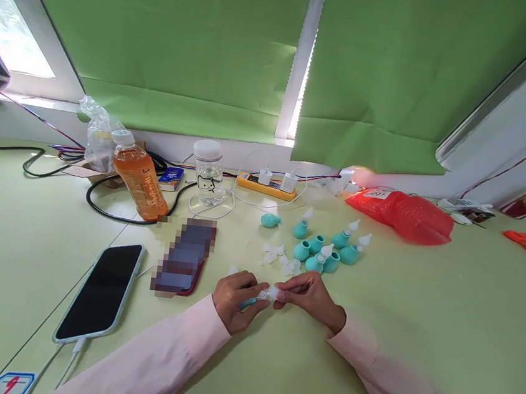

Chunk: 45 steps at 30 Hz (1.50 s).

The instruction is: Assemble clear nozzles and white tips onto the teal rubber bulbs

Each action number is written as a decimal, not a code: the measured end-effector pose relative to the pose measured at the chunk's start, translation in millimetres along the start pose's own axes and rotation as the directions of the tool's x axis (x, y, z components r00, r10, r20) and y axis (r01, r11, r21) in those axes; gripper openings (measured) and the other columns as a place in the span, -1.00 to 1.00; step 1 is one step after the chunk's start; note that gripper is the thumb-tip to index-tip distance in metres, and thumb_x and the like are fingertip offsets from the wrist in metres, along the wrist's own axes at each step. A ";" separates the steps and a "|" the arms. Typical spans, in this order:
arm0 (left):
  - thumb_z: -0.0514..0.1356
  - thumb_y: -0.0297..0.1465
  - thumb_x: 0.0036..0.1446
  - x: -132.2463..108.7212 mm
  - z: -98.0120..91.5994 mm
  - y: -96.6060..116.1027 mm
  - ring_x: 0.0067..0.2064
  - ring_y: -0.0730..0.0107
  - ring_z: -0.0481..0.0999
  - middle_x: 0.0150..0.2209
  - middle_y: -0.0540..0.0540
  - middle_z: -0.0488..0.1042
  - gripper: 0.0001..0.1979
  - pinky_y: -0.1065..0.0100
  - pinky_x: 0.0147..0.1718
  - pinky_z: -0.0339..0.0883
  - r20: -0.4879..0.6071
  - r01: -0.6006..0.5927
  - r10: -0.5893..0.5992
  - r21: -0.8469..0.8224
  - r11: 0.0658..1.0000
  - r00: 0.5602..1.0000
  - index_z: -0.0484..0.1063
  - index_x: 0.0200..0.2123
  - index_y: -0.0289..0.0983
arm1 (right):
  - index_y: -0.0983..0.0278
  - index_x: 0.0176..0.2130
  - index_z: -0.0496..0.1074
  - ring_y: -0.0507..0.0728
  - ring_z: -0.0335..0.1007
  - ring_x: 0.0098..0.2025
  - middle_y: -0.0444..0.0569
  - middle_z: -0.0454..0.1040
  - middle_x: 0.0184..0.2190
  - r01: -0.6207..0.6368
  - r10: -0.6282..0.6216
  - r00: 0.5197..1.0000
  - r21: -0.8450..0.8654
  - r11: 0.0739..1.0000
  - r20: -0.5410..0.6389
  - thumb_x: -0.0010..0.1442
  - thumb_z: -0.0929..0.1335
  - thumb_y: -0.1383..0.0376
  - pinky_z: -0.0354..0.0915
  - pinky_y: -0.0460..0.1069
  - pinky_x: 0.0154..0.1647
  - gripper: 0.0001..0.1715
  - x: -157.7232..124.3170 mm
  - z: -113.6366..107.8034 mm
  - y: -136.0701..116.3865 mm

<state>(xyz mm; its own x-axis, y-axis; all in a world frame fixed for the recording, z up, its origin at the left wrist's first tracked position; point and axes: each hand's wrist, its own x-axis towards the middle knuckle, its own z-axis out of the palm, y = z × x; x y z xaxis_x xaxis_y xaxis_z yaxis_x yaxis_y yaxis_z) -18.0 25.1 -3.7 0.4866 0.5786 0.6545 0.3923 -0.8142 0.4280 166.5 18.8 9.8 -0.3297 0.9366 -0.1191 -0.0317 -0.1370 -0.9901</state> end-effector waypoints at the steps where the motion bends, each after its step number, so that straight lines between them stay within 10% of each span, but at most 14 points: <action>1: 0.07 -0.35 0.01 -0.1 -0.6 0.6 -0.54 0.46 0.29 -0.56 -0.12 0.36 -0.76 0.42 -0.59 0.17 -0.008 0.003 -0.003 -0.013 1.000 1.000 0.44 -0.33 -0.37 | 0.33 -0.47 0.48 0.06 0.43 -0.55 -0.06 0.50 -0.61 0.004 -0.004 1.000 0.013 1.000 0.002 -0.21 0.43 0.33 0.36 -0.08 -0.49 -0.83 -0.6 0.9 -0.1; 9: 0.10 -0.35 0.00 6.4 -1.7 6.5 -0.49 0.46 0.33 -0.50 -0.10 0.38 -0.78 0.44 -0.54 0.20 -0.007 0.091 -0.092 -0.082 0.992 0.996 0.42 -0.29 -0.32 | 0.33 -0.41 0.47 0.08 0.44 -0.53 -0.04 0.50 -0.60 0.093 -0.091 0.992 0.024 0.995 -0.084 -0.22 0.44 0.29 0.37 -0.04 -0.44 -0.74 -0.8 7.1 1.2; 13: 0.10 -0.30 0.00 28.4 -21.9 7.2 -0.38 0.42 0.37 -0.43 -0.07 0.40 -0.80 0.39 -0.37 0.22 -0.120 0.294 -0.299 -0.057 0.954 0.947 0.38 -0.30 -0.27 | 0.27 -0.28 0.43 0.14 0.44 -0.39 -0.01 0.51 -0.40 0.328 -0.361 0.892 -0.162 0.931 -0.272 -0.19 0.43 0.27 0.36 0.05 -0.30 -0.63 -3.9 9.3 -1.3; 17: -0.01 -0.30 0.08 43.8 -42.2 -6.5 -0.21 0.30 0.30 -0.29 -0.10 0.36 -0.79 0.25 -0.26 0.16 -0.237 0.462 -0.432 0.089 0.882 0.870 0.23 -0.23 -0.27 | 0.21 -0.34 0.45 0.11 0.41 -0.43 -0.05 0.50 -0.44 0.419 -0.669 0.720 -0.652 0.632 -0.185 -0.08 0.36 0.29 0.33 0.03 -0.34 -0.81 -3.2 -4.1 -7.5; 20: -0.06 -0.29 0.10 45.9 -41.0 -20.1 -0.17 0.21 0.23 -0.22 -0.13 0.31 -0.78 0.18 -0.29 0.13 -0.178 0.513 -0.481 0.248 0.822 0.858 0.22 -0.22 -0.25 | 0.22 -0.42 0.45 0.08 0.36 -0.51 -0.06 0.46 -0.57 0.381 -0.733 0.680 -0.855 0.351 0.002 -0.01 0.31 0.28 0.28 -0.02 -0.46 -0.88 0.9 -20.5 -11.9; 28: -0.02 -0.30 0.06 37.3 -30.3 -51.5 -0.44 0.43 0.32 -0.35 -0.07 0.31 -0.78 0.38 -0.46 0.21 -0.029 0.509 -0.512 0.167 0.844 0.859 0.17 -0.23 -0.28 | 0.31 -0.40 0.43 0.05 0.33 -0.51 -0.02 0.44 -0.59 0.286 -0.649 0.716 -0.956 -0.063 0.257 0.07 0.22 0.34 0.17 -0.08 -0.50 -0.79 2.4 -35.7 -12.4; 39: 0.01 -0.35 0.03 36.6 -33.8 -50.4 -0.37 0.36 0.38 -0.30 -0.12 0.37 -0.67 0.34 -0.41 0.29 -0.099 0.558 -0.555 0.278 0.782 0.826 0.16 -0.10 -0.29 | 0.32 -0.21 0.36 0.15 0.32 -0.20 0.06 0.42 -0.22 0.235 -0.587 0.766 -0.964 -0.126 0.263 0.07 0.20 0.39 0.28 0.00 -0.28 -0.73 5.3 -29.6 -3.5; 45: 0.04 -0.40 0.00 34.9 -37.8 -31.5 -0.11 0.25 0.28 -0.15 -0.21 0.25 -0.63 0.24 -0.18 0.23 -0.357 0.387 -0.269 0.319 0.865 0.895 0.15 -0.07 -0.30 | 0.30 -0.14 0.31 0.19 0.31 -0.22 0.06 0.42 -0.26 0.210 -0.471 0.842 -0.963 -0.167 0.265 0.07 0.22 0.39 0.29 0.02 -0.40 -0.70 9.8 -23.1 6.7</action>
<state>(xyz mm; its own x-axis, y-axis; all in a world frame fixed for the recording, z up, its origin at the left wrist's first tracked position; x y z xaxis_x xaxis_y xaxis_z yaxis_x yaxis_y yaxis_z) -42.9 69.2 29.2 0.0513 0.7193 0.6928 0.7765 -0.4650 0.4253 184.8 34.5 0.2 -0.5127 0.7671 0.3856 0.8449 0.5306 0.0677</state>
